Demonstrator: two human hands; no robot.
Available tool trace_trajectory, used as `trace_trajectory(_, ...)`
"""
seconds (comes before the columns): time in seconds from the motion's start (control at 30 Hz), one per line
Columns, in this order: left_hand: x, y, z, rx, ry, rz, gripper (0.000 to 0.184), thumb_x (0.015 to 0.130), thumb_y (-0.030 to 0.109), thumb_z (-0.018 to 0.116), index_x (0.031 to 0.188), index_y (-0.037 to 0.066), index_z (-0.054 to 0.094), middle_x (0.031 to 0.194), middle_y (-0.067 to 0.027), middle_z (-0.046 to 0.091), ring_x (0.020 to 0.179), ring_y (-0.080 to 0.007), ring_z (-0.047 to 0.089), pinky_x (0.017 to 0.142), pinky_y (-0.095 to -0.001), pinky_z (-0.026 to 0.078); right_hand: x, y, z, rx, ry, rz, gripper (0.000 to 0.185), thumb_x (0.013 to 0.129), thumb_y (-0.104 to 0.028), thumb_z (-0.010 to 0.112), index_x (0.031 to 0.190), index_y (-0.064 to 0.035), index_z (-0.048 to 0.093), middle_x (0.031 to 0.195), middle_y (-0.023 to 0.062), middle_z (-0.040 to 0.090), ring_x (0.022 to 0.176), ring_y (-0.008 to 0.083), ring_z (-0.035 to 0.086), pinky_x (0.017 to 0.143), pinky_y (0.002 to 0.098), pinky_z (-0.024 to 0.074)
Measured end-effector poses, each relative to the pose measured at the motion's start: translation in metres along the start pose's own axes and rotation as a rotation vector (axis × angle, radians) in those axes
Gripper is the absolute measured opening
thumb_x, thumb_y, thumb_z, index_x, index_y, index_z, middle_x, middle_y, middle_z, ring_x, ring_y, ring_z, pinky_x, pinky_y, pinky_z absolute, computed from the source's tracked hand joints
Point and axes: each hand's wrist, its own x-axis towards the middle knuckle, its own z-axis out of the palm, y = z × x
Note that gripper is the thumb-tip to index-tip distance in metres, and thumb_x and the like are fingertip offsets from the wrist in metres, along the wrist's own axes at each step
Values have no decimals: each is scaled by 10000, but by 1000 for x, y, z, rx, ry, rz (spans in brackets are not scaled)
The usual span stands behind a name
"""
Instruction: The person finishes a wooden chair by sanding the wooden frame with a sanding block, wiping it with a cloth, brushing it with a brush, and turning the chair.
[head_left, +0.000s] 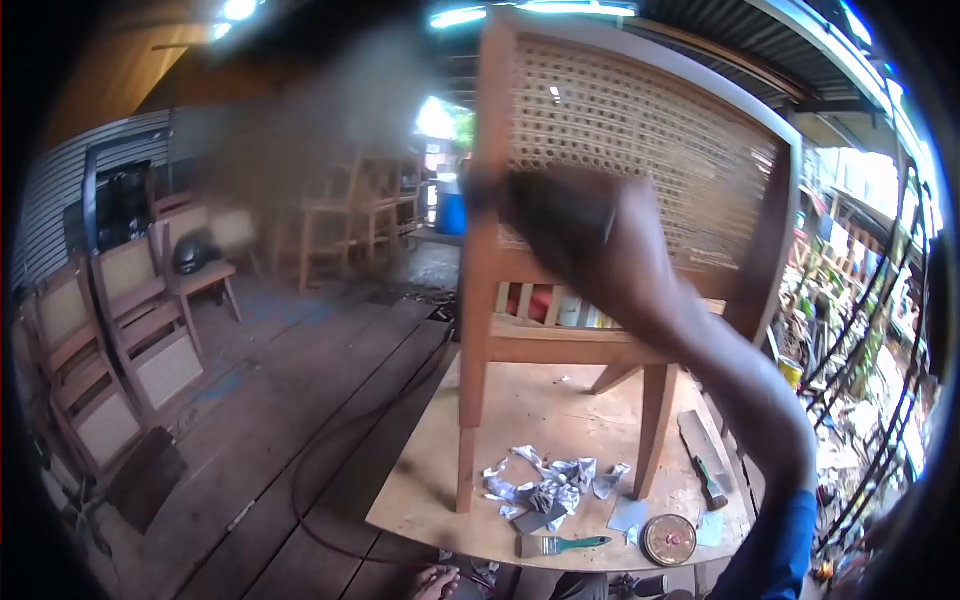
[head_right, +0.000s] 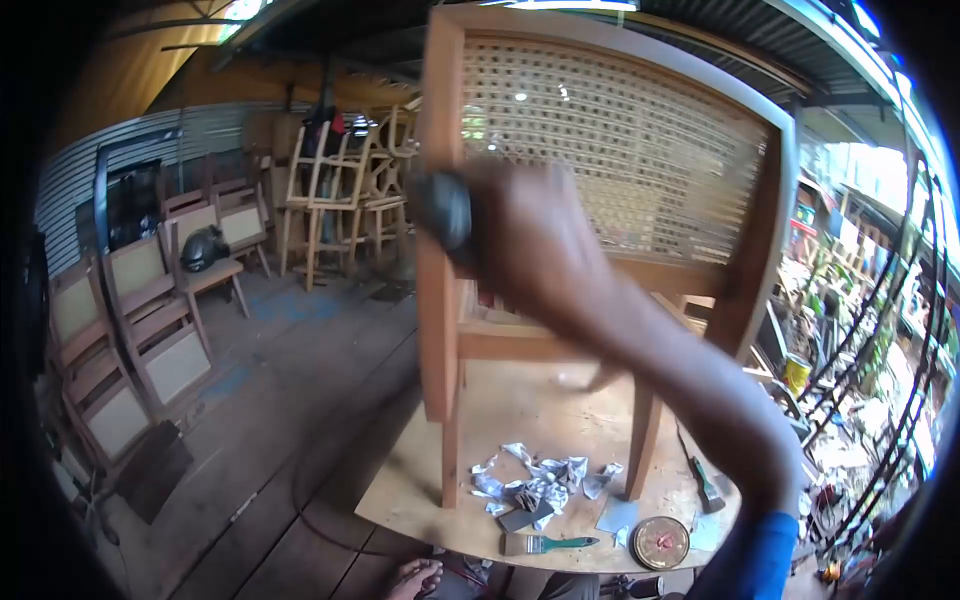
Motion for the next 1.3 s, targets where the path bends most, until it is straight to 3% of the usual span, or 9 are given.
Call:
trace_trajectory(0.07,4,3,8,-4,42,-44,91,930,202,688,952,114,682,788,28,652,602,-64,561,529,-205,451,49,3,-23,-120,323,-151,276,977,-289,632,932,-32,724,674,63,682,598,144,674,517,319,516)
trace_trajectory(0.23,-5,27,26,68,-42,-100,126,948,249,660,970,125,670,730,48,596,560,-54,508,482,-205,401,57,65,-127,-116,498,274,382,957,-319,649,786,23,651,634,78,647,494,139,598,437,319,478)
trace_trajectory(0.37,-5,19,20,84,-6,-114,133,957,249,648,986,122,670,776,40,607,625,-57,532,539,-202,427,-20,159,-271,-450,665,250,361,950,-261,623,692,-14,676,588,26,622,464,102,562,410,252,442)
trace_trajectory(0.43,-10,23,18,92,44,-118,131,959,242,645,994,118,674,801,38,613,674,-60,543,594,-207,447,-31,192,-313,-17,541,-105,333,927,-276,636,736,-8,684,608,36,634,500,113,587,422,267,461)
trace_trajectory(0.47,-14,30,23,103,67,-139,130,961,237,642,995,116,676,813,39,617,696,-62,546,622,-210,455,-43,154,-310,-522,689,310,319,921,-268,640,742,-7,680,638,43,647,519,114,597,442,275,481)
trace_trajectory(0.5,-20,39,30,105,27,-123,134,963,230,641,1013,113,680,818,41,623,688,-66,543,620,-215,460,-68,203,-362,-1043,338,4,271,971,-255,616,941,-4,713,786,81,729,622,143,683,599,297,535)
trace_trajectory(0.7,-4,30,34,121,23,-154,126,947,232,666,981,110,672,782,35,614,639,-70,533,578,-216,455,-122,169,-312,-644,683,545,139,927,-129,618,963,-53,729,808,72,707,616,116,647,600,264,520)
trace_trajectory(1.23,1,15,46,47,-1,-89,125,944,236,672,948,111,673,740,37,599,616,-72,525,564,-208,428,-69,215,-369,-875,588,471,491,906,-515,641,911,-38,757,568,51,654,503,160,646,557,328,565)
trace_trajectory(1.3,-2,15,44,43,21,-90,126,942,235,675,950,109,678,740,37,608,617,-70,535,557,-209,434,-70,186,-323,-782,455,420,346,974,-357,599,933,-39,727,649,92,684,524,142,664,535,308,545)
